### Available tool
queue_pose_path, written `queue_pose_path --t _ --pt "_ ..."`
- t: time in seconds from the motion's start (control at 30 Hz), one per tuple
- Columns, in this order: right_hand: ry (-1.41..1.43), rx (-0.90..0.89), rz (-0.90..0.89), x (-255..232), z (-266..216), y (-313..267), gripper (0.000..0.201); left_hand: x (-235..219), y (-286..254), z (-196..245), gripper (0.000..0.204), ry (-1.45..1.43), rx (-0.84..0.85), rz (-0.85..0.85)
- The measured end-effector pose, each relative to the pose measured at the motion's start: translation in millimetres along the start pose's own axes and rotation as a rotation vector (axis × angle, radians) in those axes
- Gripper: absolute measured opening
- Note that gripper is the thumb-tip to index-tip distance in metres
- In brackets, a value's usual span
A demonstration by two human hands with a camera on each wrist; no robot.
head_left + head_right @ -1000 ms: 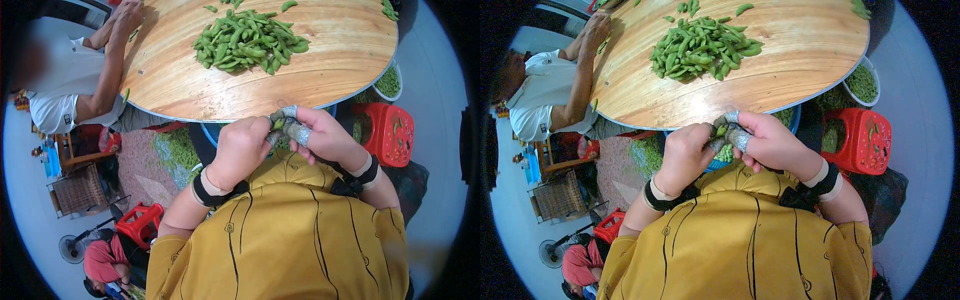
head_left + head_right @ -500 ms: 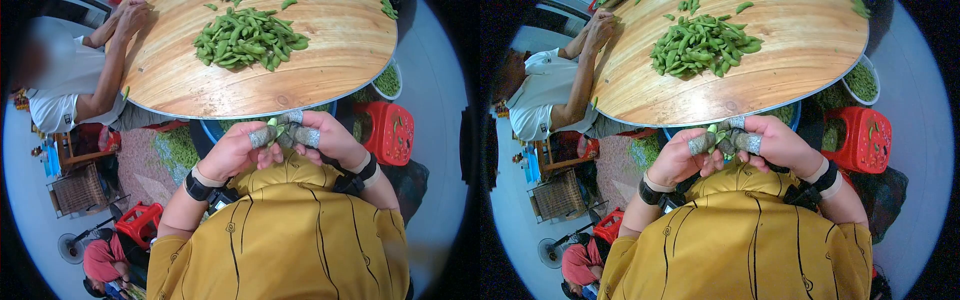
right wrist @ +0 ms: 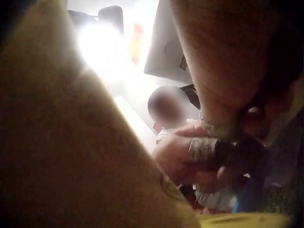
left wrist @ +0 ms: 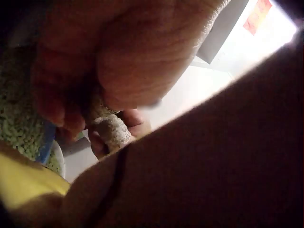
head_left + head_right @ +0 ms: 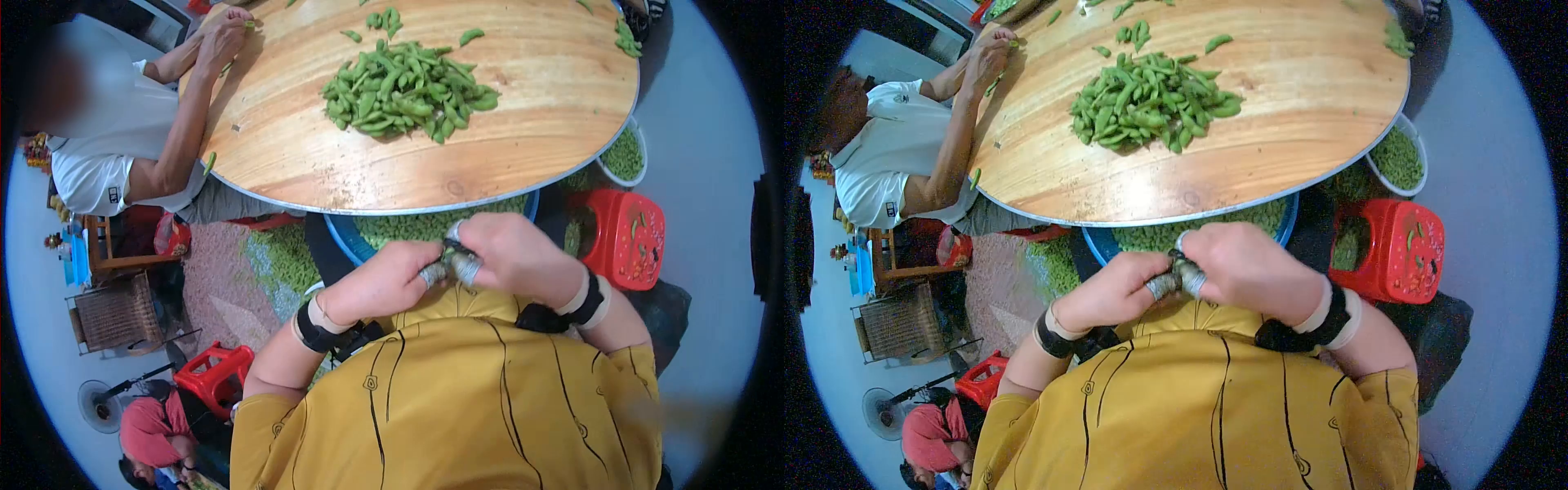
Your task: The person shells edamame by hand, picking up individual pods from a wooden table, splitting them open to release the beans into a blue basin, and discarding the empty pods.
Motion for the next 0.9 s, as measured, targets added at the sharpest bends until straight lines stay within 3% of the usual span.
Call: queue_pose_path --t 0.03,0.1,0.17,0.23,0.3,0.33,0.4,0.5,0.6,0.63,0.7,0.77,0.83,0.9 --pt "-0.020 0.013 0.018 1 -1 0 0.020 -1 0 3 0.012 0.132 0.083 0.043" --pt "-0.075 0.066 0.027 4 0 0 0.022 0 0 3 0.009 0.121 0.073 0.060" --pt "-0.003 0.089 0.101 0 3 0 0.022 -5 -3 -8 0.008 -0.023 -0.131 0.088" --pt "0.009 0.106 0.094 2 6 -2 0.022 -11 -9 -14 0.009 -0.046 -0.154 0.135" --pt "0.060 0.044 0.294 -9 0 -4 0.021 -19 -12 -18 0.012 0.048 -0.236 0.195" --pt "0.059 0.043 0.293 -8 0 -4 0.021 -17 -12 -19 0.012 0.048 -0.234 0.197" --pt "0.132 0.141 0.088 8 8 -1 0.021 -10 -9 -16 0.010 0.046 -0.145 0.151" --pt "0.141 0.240 0.182 -1 18 1 0.019 -18 -3 -7 0.010 0.167 -0.103 0.141" --pt "0.257 0.320 0.157 -5 21 4 0.023 -22 1 -3 0.014 0.183 -0.028 0.205" --pt "0.336 0.365 0.161 -7 23 5 0.025 -16 1 -14 0.020 -0.163 -0.206 0.137" --pt "0.626 0.496 0.041 1 33 2 0.022 -6 -4 -20 0.023 -0.824 -0.360 0.055" --pt "0.962 0.544 -0.073 1 26 1 0.016 -3 -9 -14 0.029 -1.169 -0.283 -0.064" --pt "1.168 0.486 -0.089 0 20 0 0.014 0 -8 -12 0.035 -1.265 -0.186 -0.127" --pt "1.246 0.465 -0.043 2 24 0 0.014 -2 -7 -7 0.030 -1.199 -0.157 -0.073"
Point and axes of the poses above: each hand's wrist, its own y-axis towards the middle knuckle, its own x-axis out of the palm, z = x × y, the point moved 8 cm from there along y, towards the middle knuckle, and after that the axes turned 3 degrees about x, right-handed, at the moved point
